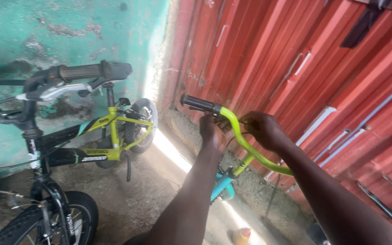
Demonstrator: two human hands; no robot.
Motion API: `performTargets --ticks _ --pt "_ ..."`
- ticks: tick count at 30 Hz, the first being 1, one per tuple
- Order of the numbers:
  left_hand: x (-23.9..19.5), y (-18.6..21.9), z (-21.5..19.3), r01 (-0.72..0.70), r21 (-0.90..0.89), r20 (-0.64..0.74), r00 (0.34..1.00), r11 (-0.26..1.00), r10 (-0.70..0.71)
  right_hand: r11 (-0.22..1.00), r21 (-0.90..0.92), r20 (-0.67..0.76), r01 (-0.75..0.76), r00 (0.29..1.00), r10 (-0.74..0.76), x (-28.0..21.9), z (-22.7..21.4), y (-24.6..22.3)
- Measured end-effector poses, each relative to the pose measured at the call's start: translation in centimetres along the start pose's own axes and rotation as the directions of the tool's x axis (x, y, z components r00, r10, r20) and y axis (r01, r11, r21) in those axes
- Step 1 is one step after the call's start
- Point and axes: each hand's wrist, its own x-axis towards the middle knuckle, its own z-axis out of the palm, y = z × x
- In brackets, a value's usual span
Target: The person applies lubricant to the bicycle's front fork and handlebars using a yellow bottle. They then adjust the brake cables and handlebars, followed by tightening the seat post clamp with a wrench.
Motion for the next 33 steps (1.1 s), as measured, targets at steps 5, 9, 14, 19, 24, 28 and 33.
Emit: performTargets --ticks 5,9,14,19,24,28,33 --pt "4.0 -1.0 -1.9 -0.054 -0.045 -0.023 0.998 0.998 0.053 0.992 0.115 0.229 0.053 0.97 -0.078 -0.6 -3.0 0.2" --pt "0.3 1.4 -0.8 -0.069 -0.045 -0.011 0.998 0.997 0.068 0.893 0.442 0.183 -0.084 0.983 0.001 -2.9 -5.1 6.9" --pt "-2.9 1.1 1.1 -0.015 -0.079 0.136 0.99 0.997 0.026 0.104 0.941 0.171 -0.321 0.72 0.673 -16.5 -6.1 -1.1" --pt "-1.9 -1.0 0.7 -0.017 -0.094 0.035 0.999 0.995 0.02 0.397 0.842 0.281 -0.365 0.925 0.256 -15.4 2.5 18.6" --pt "0.3 -2.1 -0.7 -0.081 -0.019 0.117 0.99 0.997 0.083 0.499 0.776 0.185 -0.386 0.896 0.405 -15.3 5.8 10.6" --pt "-2.5 -0.8 0.1 -0.156 -0.099 0.179 0.969 0.983 0.172 0.704 0.24 0.474 -0.669 0.713 0.516 -17.3 17.2 18.7" --pt "-3.6 -1.0 0.2 -0.175 -0.171 0.255 0.943 0.97 0.215 0.79 0.176 0.413 -0.588 0.772 0.483 -25.1 30.4 27.8"
